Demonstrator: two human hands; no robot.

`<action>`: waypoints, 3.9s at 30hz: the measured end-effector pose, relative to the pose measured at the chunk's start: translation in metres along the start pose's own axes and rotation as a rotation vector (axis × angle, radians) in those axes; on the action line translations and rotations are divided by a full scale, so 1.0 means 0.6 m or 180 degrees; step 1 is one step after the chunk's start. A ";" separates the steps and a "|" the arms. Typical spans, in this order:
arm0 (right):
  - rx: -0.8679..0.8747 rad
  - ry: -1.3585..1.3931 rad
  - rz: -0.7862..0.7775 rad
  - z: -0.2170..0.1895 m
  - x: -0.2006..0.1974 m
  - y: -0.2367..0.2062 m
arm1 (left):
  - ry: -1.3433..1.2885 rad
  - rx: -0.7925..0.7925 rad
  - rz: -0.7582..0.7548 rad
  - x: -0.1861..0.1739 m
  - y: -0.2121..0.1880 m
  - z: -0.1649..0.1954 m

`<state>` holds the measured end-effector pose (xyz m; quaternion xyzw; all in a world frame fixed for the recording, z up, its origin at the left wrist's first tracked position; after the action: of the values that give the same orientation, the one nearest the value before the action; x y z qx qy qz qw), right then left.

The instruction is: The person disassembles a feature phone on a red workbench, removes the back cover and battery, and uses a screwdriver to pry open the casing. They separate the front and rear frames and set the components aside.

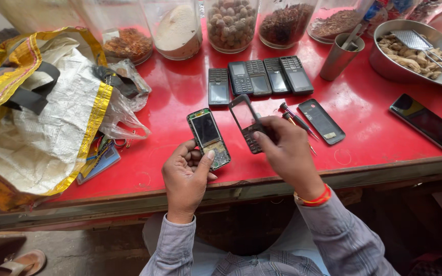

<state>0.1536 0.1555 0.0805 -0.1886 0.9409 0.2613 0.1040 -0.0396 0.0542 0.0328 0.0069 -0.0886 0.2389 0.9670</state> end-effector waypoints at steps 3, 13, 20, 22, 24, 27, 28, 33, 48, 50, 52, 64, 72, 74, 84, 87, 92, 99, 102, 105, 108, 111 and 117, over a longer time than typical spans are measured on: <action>0.0617 0.1738 0.0004 0.021 0.030 -0.015 | 0.0116 -0.0055 -0.0012 0.002 0.003 0.000; 0.0648 0.1325 0.0116 0.051 0.085 -0.016 | -0.0205 -0.0062 -0.0433 -0.001 0.003 0.010; 0.0727 0.1339 -0.0024 0.057 0.084 0.000 | -0.0284 -0.0199 -0.0617 0.001 0.012 0.008; 0.0830 0.1485 -0.0034 0.058 0.088 0.001 | -0.0454 -0.0227 -0.0659 -0.001 0.013 0.004; 0.0713 0.1331 -0.0056 0.051 0.088 0.006 | -0.0375 -0.0170 -0.0640 -0.002 0.017 0.003; 0.0664 0.1070 -0.0021 0.043 0.089 0.004 | -0.0384 -0.0129 -0.0641 -0.005 0.017 0.003; 0.0651 0.0975 0.0008 0.040 0.089 0.005 | -0.0408 -0.0106 -0.0655 -0.006 0.017 0.004; 0.0443 0.0388 0.0162 0.020 0.086 0.007 | -0.0398 -0.0266 -0.0721 -0.009 0.017 0.003; -0.0322 -0.0152 -0.0022 -0.041 0.067 0.026 | -0.0145 -0.0041 -0.0723 0.009 0.006 0.017; -0.0521 -0.0201 -0.0154 -0.056 0.058 0.046 | -0.0021 -0.0078 -0.0708 0.010 0.004 0.015; -0.0698 -0.0050 -0.0362 -0.069 0.053 0.067 | 0.0141 -0.0157 -0.0672 0.011 0.002 0.010; -0.0108 -0.0208 -0.1371 -0.055 0.066 0.112 | 0.0306 -0.0059 -0.0603 0.013 -0.007 0.011; -0.0255 0.0568 -0.1254 -0.057 0.043 0.080 | 0.0490 0.0296 -0.0270 0.015 -0.022 0.026; -0.0341 0.0596 -0.1309 -0.061 0.038 0.072 | 0.0651 0.0473 -0.0161 0.016 -0.026 0.035; -0.0840 0.0204 -0.0781 -0.062 0.000 0.031 | 0.1019 0.1316 0.0064 0.039 -0.052 0.085; -0.0665 0.0341 -0.0523 -0.047 -0.005 0.021 | 0.0611 0.1018 -0.0107 0.045 -0.037 0.075; -0.0432 0.0634 -0.0550 -0.028 -0.001 0.010 | 0.0698 0.0992 -0.0082 0.044 -0.027 0.076; -0.0579 0.0577 -0.0363 -0.026 -0.010 0.002 | 0.0675 0.0854 -0.0174 0.043 -0.027 0.086; -0.0346 0.0827 -0.0286 -0.020 -0.006 -0.009 | 0.0633 0.0920 -0.0126 0.046 -0.034 0.086; -0.0451 0.0879 -0.0465 -0.031 0.002 -0.022 | 0.0811 0.1156 -0.0023 0.045 -0.046 0.090; -0.0746 0.0684 -0.0432 -0.043 0.003 -0.027 | 0.0886 0.1236 -0.0048 0.051 -0.051 0.091; -0.0989 0.0520 -0.0223 -0.047 -0.004 -0.027 | 0.0707 0.1111 -0.0227 0.056 -0.046 0.090; -0.0689 0.0926 -0.0054 -0.017 -0.007 -0.032 | 0.0731 0.1209 -0.0343 0.040 -0.044 0.086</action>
<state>0.1643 0.1361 0.0813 -0.2424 0.9108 0.3302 -0.0518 -0.0153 0.0389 0.0883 0.1663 0.0691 0.1986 0.9634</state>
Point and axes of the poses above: each hand's wrist, its own y-axis towards the middle knuckle, its own x-axis out of the palm, z = x × y, the point moved 8 cm from there along y, towards the middle knuckle, and after that the axes turned 11 degrees about -x, right-handed, at the moved point
